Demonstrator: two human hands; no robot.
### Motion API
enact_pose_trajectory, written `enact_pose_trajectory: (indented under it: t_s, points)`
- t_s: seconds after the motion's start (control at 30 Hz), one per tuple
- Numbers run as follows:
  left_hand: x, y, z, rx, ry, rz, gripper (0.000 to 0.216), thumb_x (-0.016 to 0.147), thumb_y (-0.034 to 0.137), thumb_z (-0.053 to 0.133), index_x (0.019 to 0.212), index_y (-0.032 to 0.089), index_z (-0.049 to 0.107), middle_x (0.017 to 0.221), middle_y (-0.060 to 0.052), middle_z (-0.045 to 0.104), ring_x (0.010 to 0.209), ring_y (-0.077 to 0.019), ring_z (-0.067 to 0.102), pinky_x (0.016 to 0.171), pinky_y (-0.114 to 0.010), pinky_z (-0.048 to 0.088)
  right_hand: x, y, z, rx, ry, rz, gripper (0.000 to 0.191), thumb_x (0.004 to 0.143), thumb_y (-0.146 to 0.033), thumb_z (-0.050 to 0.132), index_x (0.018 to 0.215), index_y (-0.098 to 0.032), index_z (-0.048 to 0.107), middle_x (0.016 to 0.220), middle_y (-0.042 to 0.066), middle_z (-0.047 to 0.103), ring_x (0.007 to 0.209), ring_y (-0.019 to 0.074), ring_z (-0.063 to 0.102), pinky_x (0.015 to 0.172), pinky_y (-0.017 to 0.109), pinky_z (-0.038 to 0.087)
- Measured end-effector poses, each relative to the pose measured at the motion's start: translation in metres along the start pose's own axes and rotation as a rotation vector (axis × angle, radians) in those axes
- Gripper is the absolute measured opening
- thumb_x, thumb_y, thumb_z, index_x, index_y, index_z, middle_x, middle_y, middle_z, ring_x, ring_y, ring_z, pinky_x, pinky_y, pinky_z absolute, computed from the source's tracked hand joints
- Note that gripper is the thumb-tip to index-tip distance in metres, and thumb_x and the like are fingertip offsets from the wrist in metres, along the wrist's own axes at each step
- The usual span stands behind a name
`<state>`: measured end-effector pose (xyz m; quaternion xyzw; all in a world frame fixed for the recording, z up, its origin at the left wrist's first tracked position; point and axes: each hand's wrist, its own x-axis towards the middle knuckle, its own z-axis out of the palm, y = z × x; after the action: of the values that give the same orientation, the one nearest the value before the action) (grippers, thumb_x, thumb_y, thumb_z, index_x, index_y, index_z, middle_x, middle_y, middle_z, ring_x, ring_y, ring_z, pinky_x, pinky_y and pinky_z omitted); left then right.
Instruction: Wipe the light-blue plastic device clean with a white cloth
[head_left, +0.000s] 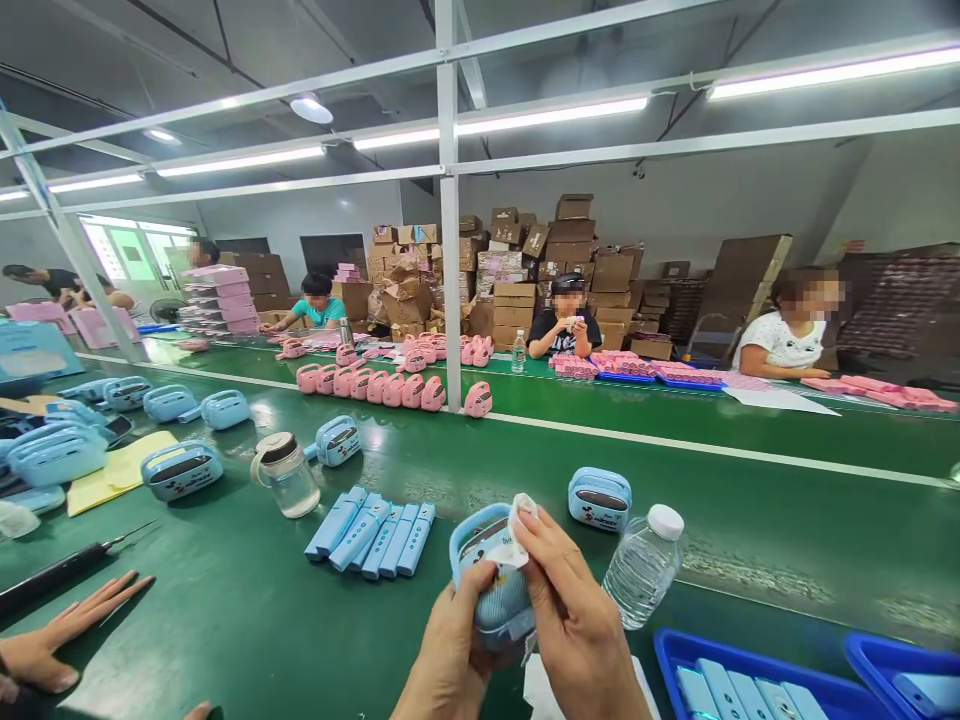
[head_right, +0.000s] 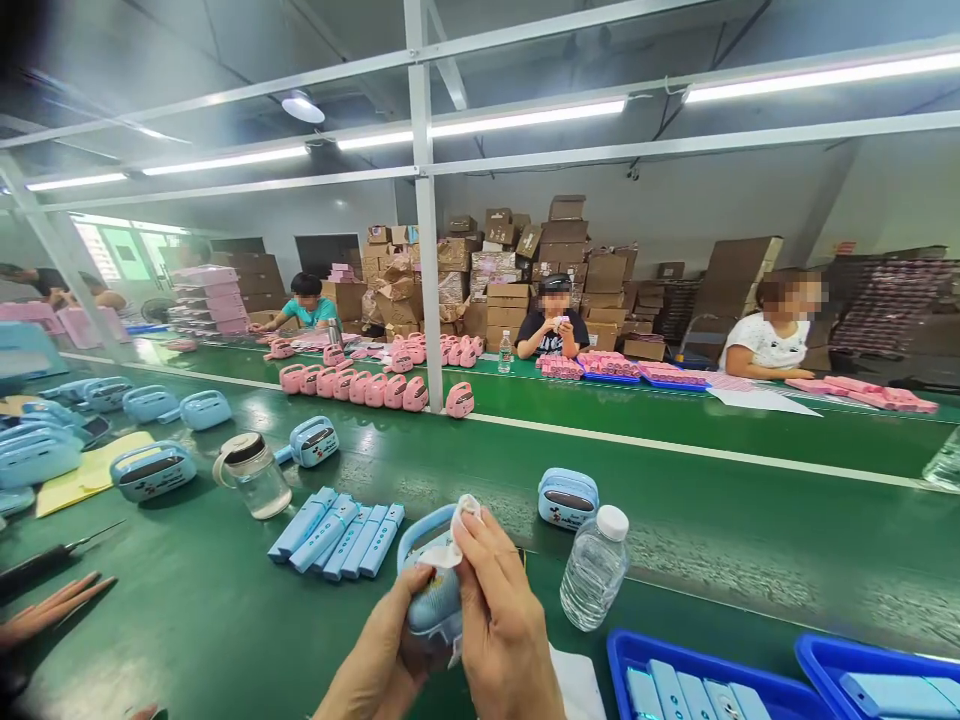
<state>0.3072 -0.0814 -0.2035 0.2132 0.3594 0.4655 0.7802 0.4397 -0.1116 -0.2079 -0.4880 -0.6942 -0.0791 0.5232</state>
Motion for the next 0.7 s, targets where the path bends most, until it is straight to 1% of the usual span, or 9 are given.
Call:
enact_pose_trajectory:
  t_s: [0.1, 0.2, 0.3, 0.4, 0.43, 0.53, 0.57, 0.6, 0.7]
  points:
    - [0.002, -0.001, 0.008, -0.265, 0.000, -0.253, 0.044, 0.095, 0.049, 0.070, 0.117, 0.011, 0.071, 0.097, -0.014, 0.081, 0.078, -0.0239, 0.078, 0.057, -0.026, 0.060, -0.027, -0.005, 0.017, -0.020, -0.006, -0.090, 0.057, 0.106, -0.008, 0.046, 0.159, -0.028, 0.048, 0.157, 0.005, 0.057, 0.152, 0.0231, 0.045, 0.126, 0.043, 0.042]
    - [0.004, 0.005, 0.010, -0.363, 0.066, -0.313, 0.047, 0.095, 0.052, 0.069, 0.113, 0.009, 0.071, 0.091, -0.014, 0.081, 0.072, -0.0235, 0.078, 0.056, -0.027, 0.061, -0.057, 0.001, 0.026, 0.007, 0.052, -0.106, 0.058, 0.107, -0.008, 0.044, 0.156, -0.038, 0.050, 0.144, 0.000, 0.068, 0.143, 0.0213, 0.057, 0.122, 0.039, 0.048]
    - [0.004, 0.014, 0.008, -0.291, 0.133, -0.182, 0.049, 0.097, 0.052, 0.067, 0.123, 0.010, 0.068, 0.092, -0.013, 0.081, 0.073, -0.0257, 0.079, 0.063, -0.031, 0.066, -0.063, 0.012, 0.012, 0.010, 0.182, 0.208, 0.043, 0.104, -0.016, 0.055, 0.139, -0.037, 0.069, 0.135, 0.000, 0.074, 0.127, 0.0234, 0.070, 0.112, 0.038, 0.058]
    - [0.003, 0.018, 0.012, -0.209, 0.117, -0.139, 0.059, 0.097, 0.059, 0.062, 0.132, 0.012, 0.064, 0.095, -0.014, 0.081, 0.075, -0.0304, 0.079, 0.062, -0.034, 0.065, -0.051, 0.005, 0.000, 0.045, 0.286, 0.537, 0.029, 0.101, -0.039, 0.068, 0.127, -0.032, 0.077, 0.132, 0.000, 0.075, 0.123, 0.0230, 0.072, 0.107, 0.029, 0.059]
    - [0.002, 0.018, 0.015, -0.229, 0.121, -0.129, 0.057, 0.098, 0.059, 0.061, 0.132, 0.013, 0.064, 0.094, -0.013, 0.081, 0.072, -0.0288, 0.078, 0.059, -0.032, 0.063, -0.046, -0.001, 0.000, 0.074, 0.301, 0.518, 0.029, 0.101, -0.039, 0.068, 0.128, -0.034, 0.077, 0.134, -0.001, 0.075, 0.124, 0.0217, 0.071, 0.107, 0.027, 0.058]
    - [-0.003, 0.014, 0.022, -0.369, 0.071, -0.160, 0.050, 0.100, 0.054, 0.060, 0.126, 0.012, 0.068, 0.093, -0.012, 0.080, 0.067, -0.0220, 0.075, 0.055, -0.027, 0.059, -0.037, -0.012, 0.009, 0.146, 0.274, 0.188, 0.038, 0.103, -0.018, 0.060, 0.130, -0.040, 0.075, 0.131, -0.003, 0.076, 0.124, 0.0185, 0.070, 0.108, 0.028, 0.056]
    - [-0.005, 0.013, 0.023, -0.387, 0.054, -0.158, 0.048, 0.100, 0.053, 0.060, 0.124, 0.012, 0.069, 0.094, -0.012, 0.081, 0.067, -0.0203, 0.074, 0.054, -0.025, 0.057, -0.037, -0.009, 0.011, 0.158, 0.259, 0.159, 0.039, 0.102, -0.016, 0.058, 0.128, -0.040, 0.076, 0.128, -0.003, 0.077, 0.122, 0.0191, 0.071, 0.108, 0.030, 0.056]
    - [-0.006, 0.012, 0.023, -0.374, 0.054, -0.150, 0.047, 0.100, 0.052, 0.061, 0.124, 0.012, 0.069, 0.094, -0.012, 0.081, 0.067, -0.0198, 0.074, 0.053, -0.024, 0.055, -0.039, -0.002, 0.012, 0.166, 0.241, 0.227, 0.035, 0.102, -0.020, 0.060, 0.124, -0.039, 0.078, 0.125, -0.001, 0.078, 0.120, 0.0205, 0.071, 0.108, 0.032, 0.056]
    - [-0.001, 0.019, 0.017, -0.203, 0.139, -0.036, 0.044, 0.097, 0.050, 0.067, 0.129, 0.020, 0.066, 0.100, -0.009, 0.081, 0.069, -0.0200, 0.074, 0.058, -0.025, 0.055, -0.048, 0.024, 0.003, 0.179, 0.153, 0.746, 0.032, 0.093, -0.050, 0.068, 0.116, -0.033, 0.082, 0.124, 0.002, 0.078, 0.117, 0.0274, 0.073, 0.101, 0.035, 0.061]
